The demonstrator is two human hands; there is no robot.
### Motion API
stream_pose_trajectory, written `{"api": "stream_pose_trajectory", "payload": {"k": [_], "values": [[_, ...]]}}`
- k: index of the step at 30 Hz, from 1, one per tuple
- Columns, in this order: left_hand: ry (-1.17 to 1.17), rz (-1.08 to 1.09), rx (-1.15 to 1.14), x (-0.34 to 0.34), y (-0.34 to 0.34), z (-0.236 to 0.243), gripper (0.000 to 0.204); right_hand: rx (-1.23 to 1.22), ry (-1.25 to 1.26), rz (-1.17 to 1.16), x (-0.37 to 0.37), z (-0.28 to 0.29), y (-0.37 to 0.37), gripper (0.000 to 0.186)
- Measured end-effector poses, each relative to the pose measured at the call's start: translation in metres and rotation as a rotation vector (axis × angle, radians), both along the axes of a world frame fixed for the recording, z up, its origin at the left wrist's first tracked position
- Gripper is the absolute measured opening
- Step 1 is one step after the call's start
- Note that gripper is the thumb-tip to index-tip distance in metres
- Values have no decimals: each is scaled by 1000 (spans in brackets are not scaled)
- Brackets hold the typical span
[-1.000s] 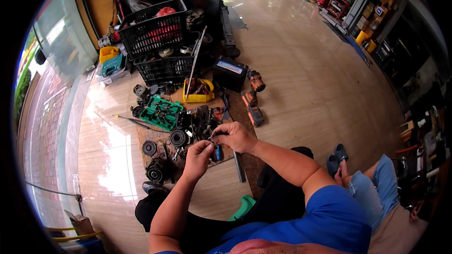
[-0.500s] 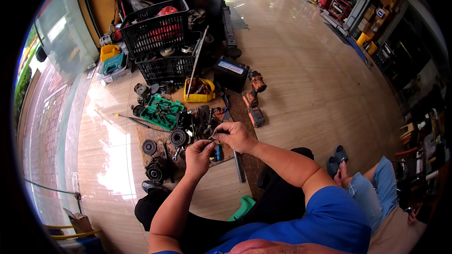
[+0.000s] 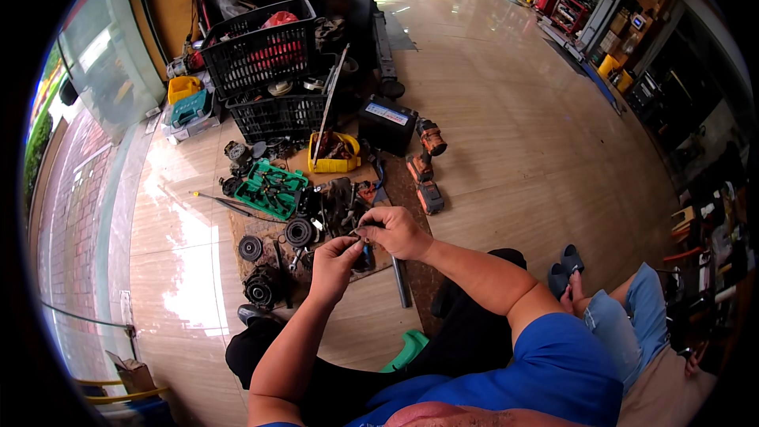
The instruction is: The person cleans and reassembles small metal gears and mechanical components by hand while sitting on the floor, using a thin metal rod to align or clean parts.
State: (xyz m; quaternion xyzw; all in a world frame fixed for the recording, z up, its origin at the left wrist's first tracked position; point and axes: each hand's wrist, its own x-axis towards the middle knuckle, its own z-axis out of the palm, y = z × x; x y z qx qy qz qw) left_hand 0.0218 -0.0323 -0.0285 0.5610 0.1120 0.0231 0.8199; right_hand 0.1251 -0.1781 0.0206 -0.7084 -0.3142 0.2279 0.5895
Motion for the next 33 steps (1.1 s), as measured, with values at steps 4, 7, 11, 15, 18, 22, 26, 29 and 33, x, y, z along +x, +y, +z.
{"api": "stream_pose_trajectory", "payload": {"k": [4,7,11,15,18,22,26,29,33], "values": [[-32,114,287,-1,-6,0,12,22,-123,-39,-1,-6,1,11],[-28,107,323,-1,-4,-4,11,29,-79,-33,0,-8,1,11],[-41,69,286,-2,-1,-2,11,41,32,28,0,-3,0,11],[-36,-24,81,-4,0,2,14,62,171,62,3,-6,-1,12],[-55,-146,-234,-4,1,4,15,106,184,95,5,-5,-3,13],[-39,-178,-299,-3,2,6,14,89,52,75,2,-4,-2,12],[-13,-8,63,-1,-3,1,11,81,-175,4,2,-8,-1,11],[-39,31,149,0,-4,-3,10,50,-139,0,1,-7,-2,10],[-28,36,229,-1,-3,-5,9,74,-72,38,4,-9,-2,10]]}}
